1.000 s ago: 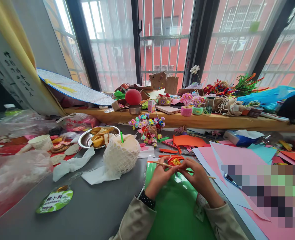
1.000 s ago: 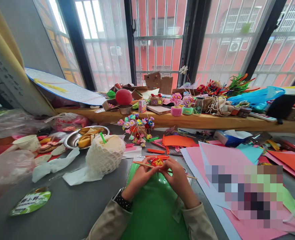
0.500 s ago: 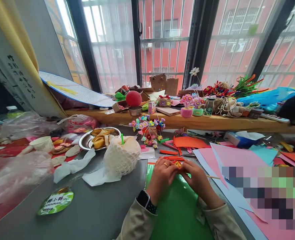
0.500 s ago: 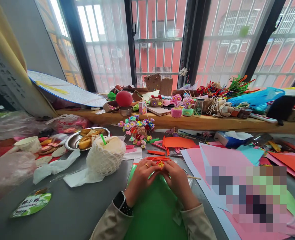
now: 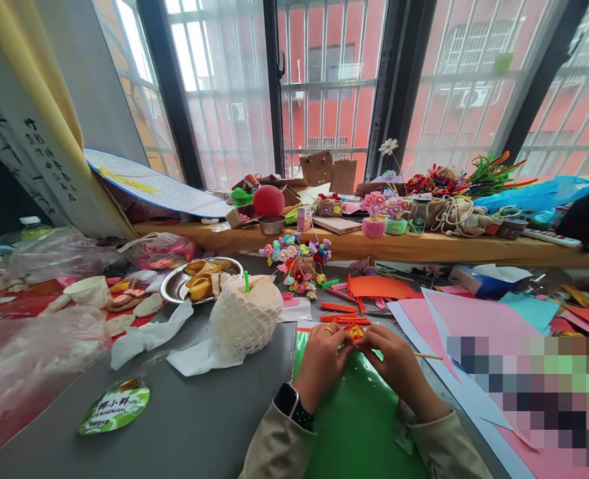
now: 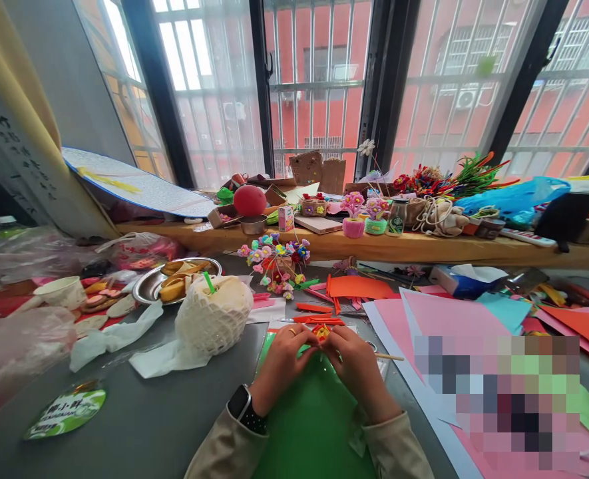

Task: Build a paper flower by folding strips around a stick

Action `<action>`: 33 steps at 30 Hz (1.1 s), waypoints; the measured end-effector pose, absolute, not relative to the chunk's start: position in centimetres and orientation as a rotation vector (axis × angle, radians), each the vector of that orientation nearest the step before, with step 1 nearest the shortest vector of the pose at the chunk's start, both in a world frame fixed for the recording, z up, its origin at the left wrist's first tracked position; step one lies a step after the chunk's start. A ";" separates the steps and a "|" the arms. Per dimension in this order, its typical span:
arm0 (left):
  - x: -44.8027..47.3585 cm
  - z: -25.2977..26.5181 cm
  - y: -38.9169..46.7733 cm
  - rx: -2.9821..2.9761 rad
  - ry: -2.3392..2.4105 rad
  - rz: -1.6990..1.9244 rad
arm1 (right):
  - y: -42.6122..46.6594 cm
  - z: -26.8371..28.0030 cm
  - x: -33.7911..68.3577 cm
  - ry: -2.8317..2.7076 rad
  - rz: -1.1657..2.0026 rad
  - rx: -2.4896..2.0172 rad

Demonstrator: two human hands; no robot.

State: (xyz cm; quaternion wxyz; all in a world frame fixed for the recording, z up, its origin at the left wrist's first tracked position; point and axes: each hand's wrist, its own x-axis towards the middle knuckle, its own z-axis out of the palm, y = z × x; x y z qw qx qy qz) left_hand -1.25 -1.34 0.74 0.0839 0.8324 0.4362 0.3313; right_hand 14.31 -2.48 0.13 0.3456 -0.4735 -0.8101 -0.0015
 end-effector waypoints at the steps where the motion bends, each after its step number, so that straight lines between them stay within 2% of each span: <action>1: -1.3 0.7 -1.3 2.481 1.305 0.981 | -2.5 0.1 14.3 -2.109 -0.011 -1.232; 9: -1.4 0.5 -1.2 2.518 1.284 0.949 | -2.3 0.0 14.3 -2.152 0.004 -1.303; 16: -1.4 0.4 -1.2 2.562 1.304 0.881 | -2.5 0.4 14.0 -2.088 0.213 -1.435; 33: -1.3 0.3 -1.2 2.619 1.305 0.833 | -1.8 -0.8 14.4 -1.908 0.474 -1.802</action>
